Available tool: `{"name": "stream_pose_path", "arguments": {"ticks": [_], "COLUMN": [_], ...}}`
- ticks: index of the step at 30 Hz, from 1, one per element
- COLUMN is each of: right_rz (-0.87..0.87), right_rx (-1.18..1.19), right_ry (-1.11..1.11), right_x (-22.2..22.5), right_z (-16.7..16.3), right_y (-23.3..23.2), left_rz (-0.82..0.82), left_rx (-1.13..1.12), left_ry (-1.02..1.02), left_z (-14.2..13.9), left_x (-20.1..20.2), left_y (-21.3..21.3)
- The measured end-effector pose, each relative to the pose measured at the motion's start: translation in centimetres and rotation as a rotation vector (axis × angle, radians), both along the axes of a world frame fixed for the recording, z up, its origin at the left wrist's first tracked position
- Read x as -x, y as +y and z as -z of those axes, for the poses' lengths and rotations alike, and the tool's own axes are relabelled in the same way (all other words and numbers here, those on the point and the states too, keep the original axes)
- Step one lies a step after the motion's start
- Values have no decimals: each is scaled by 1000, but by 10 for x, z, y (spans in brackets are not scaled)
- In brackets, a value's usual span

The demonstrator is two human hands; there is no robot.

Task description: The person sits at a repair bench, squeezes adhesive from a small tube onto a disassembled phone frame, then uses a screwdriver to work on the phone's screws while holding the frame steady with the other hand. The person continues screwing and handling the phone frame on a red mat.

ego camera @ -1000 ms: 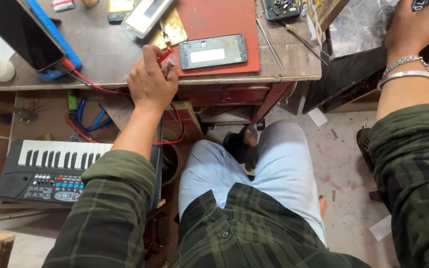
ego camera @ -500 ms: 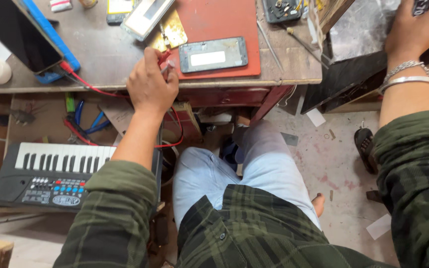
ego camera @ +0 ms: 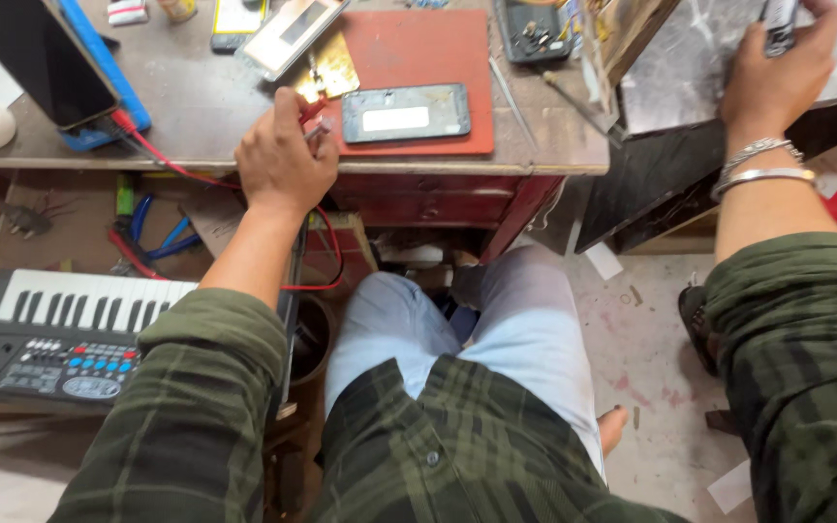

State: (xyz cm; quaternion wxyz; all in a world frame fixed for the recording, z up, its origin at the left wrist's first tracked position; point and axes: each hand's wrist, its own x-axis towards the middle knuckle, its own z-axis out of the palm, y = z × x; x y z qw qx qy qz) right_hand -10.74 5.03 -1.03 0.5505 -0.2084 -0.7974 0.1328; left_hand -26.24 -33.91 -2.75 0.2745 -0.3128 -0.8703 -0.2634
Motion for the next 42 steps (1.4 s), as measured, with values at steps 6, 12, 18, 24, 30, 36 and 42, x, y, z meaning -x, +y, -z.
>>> {"name": "stream_pose_path", "arguments": {"ticks": [6, 12, 18, 24, 30, 36, 42], "right_rz": [62, 57, -202, -363, -166, -50, -484], "right_rx": [66, 125, 345, 539, 46, -194, 322], "right_ry": [-39, -41, -2, -167, -579, -436, -153], "right_x": [-8, -13, -19, -29, -37, -43, -69], "right_z": [-16, -27, -44, -57, -57, -32, 34], "right_y": [-11, -21, -32, -60, -74, -72, -112], "left_rz": [-42, -72, -61, -68, -89, 558, 496], "left_rx": [-23, -13, -32, -42, -287, -779, -1086], "left_ry": [-4, -3, -4, -51, -262, -436, -1367], "left_z": [-14, -24, -24, -32, -36, -14, 24], "left_x": [-15, -21, -25, -30, -40, -53, -88], "left_y": [3, 5, 1, 2, 2, 16, 30]}}
